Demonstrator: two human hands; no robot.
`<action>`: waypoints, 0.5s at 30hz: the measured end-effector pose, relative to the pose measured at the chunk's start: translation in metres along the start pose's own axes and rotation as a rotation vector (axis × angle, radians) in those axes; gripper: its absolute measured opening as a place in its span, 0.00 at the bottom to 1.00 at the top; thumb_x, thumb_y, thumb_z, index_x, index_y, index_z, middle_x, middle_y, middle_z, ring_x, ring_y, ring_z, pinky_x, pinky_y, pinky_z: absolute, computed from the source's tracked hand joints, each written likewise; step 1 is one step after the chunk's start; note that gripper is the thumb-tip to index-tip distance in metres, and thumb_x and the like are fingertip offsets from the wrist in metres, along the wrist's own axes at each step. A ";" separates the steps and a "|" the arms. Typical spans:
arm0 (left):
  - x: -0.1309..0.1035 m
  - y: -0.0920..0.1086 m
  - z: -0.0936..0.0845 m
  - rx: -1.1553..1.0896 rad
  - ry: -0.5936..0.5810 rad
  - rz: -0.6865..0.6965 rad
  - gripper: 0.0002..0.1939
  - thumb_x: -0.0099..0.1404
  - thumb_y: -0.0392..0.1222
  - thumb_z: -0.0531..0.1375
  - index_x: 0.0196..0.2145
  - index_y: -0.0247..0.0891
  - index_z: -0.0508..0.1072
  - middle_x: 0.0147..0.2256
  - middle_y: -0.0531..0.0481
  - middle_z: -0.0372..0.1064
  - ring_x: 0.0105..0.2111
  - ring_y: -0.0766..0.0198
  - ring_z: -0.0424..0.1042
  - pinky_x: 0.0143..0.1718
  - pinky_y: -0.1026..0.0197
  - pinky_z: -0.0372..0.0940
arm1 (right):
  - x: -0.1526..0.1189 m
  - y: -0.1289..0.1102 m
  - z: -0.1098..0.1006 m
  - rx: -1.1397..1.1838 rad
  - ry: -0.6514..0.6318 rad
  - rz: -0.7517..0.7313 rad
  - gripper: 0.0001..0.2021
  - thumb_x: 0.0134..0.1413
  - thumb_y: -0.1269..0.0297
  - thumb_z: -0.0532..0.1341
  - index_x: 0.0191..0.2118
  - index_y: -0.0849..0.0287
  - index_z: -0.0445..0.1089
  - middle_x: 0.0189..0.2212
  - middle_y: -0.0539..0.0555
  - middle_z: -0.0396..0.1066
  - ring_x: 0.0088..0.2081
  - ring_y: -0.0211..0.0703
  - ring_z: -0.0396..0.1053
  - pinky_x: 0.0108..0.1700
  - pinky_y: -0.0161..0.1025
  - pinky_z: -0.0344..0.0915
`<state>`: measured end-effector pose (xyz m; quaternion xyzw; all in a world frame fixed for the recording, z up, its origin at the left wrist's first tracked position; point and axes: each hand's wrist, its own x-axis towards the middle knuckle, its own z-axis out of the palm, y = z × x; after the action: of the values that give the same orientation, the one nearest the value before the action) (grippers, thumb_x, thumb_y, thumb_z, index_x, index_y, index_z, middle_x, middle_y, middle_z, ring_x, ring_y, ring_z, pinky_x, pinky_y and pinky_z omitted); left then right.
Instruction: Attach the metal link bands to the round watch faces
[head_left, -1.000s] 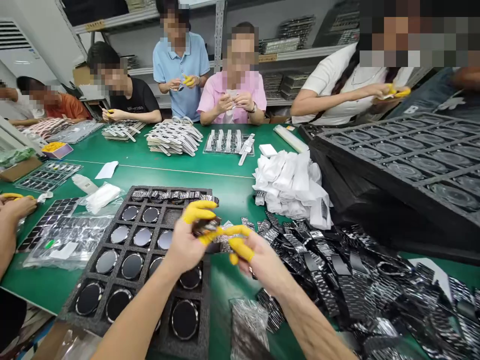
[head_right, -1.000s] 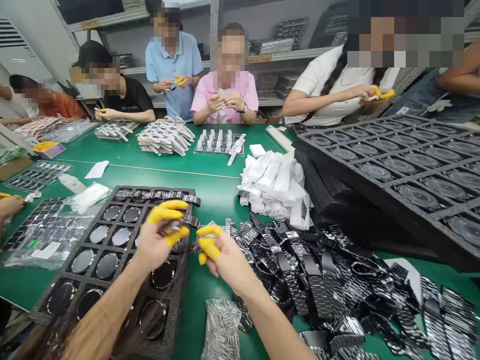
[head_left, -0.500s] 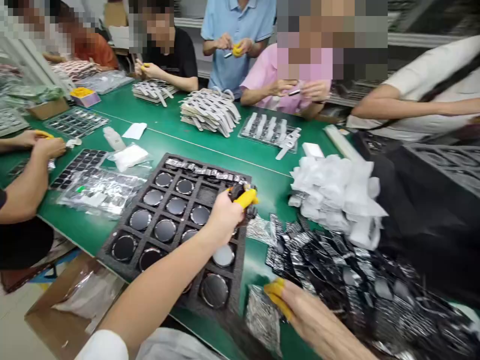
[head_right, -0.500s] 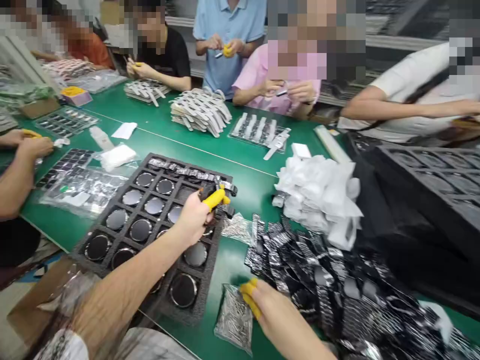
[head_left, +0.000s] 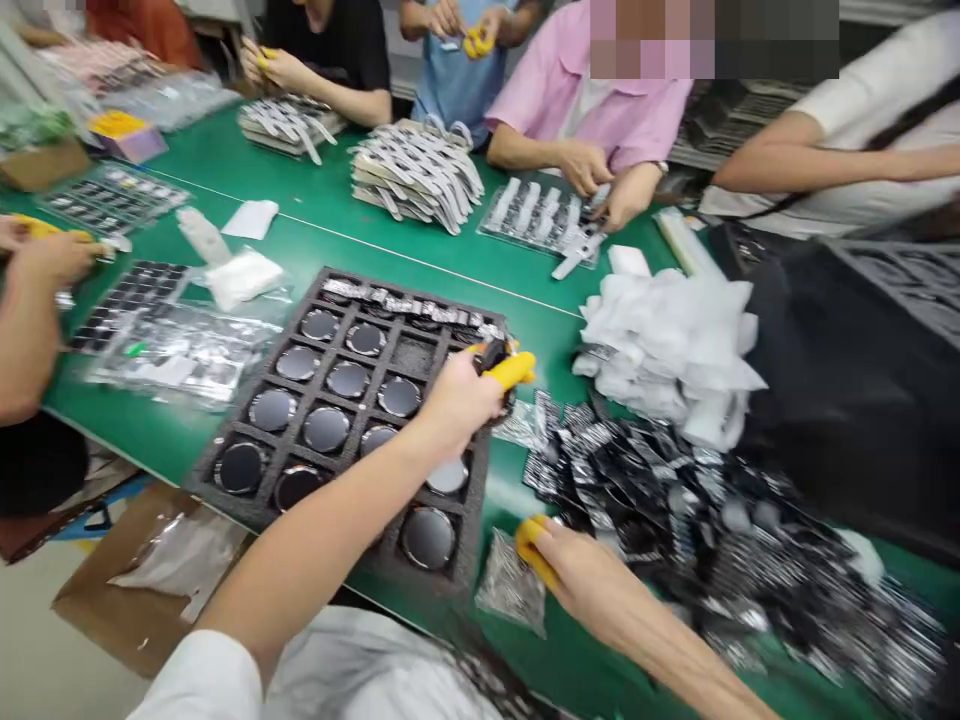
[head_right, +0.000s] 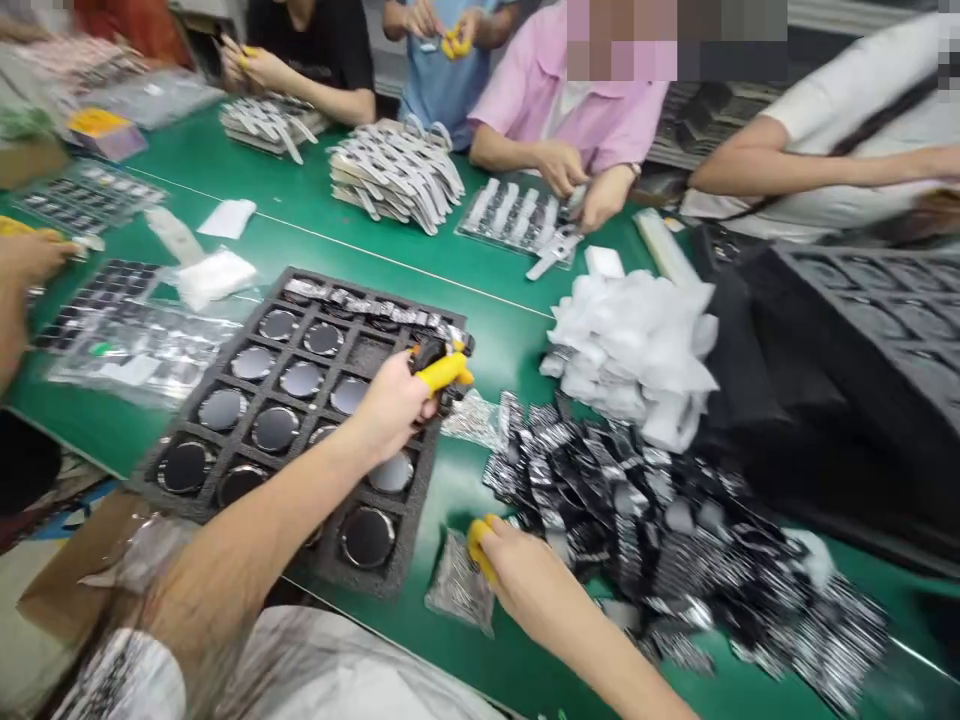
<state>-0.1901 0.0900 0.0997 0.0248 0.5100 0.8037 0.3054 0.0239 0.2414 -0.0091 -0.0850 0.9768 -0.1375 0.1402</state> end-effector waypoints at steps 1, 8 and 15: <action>0.001 -0.001 0.000 0.010 -0.005 0.012 0.17 0.56 0.44 0.75 0.35 0.35 0.73 0.26 0.54 0.73 0.18 0.75 0.54 0.19 0.66 0.47 | 0.001 -0.002 -0.009 0.043 -0.025 -0.012 0.11 0.67 0.73 0.54 0.35 0.51 0.69 0.31 0.56 0.76 0.28 0.54 0.77 0.29 0.44 0.66; 0.004 0.000 0.000 0.079 -0.031 0.074 0.18 0.56 0.45 0.76 0.38 0.35 0.75 0.30 0.53 0.73 0.18 0.76 0.56 0.18 0.68 0.48 | -0.006 0.001 -0.044 0.199 0.017 -0.071 0.20 0.59 0.85 0.51 0.37 0.52 0.72 0.32 0.56 0.75 0.30 0.50 0.74 0.32 0.42 0.66; -0.001 -0.001 0.002 0.196 -0.114 0.082 0.24 0.53 0.43 0.75 0.46 0.36 0.77 0.36 0.50 0.76 0.21 0.74 0.59 0.19 0.68 0.51 | -0.009 0.015 -0.070 0.685 0.254 0.016 0.14 0.72 0.69 0.57 0.56 0.52 0.76 0.44 0.55 0.81 0.40 0.45 0.79 0.42 0.42 0.75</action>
<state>-0.1882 0.0915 0.0994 0.1213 0.5666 0.7589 0.2972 0.0098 0.2742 0.0535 -0.0078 0.8842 -0.4653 0.0390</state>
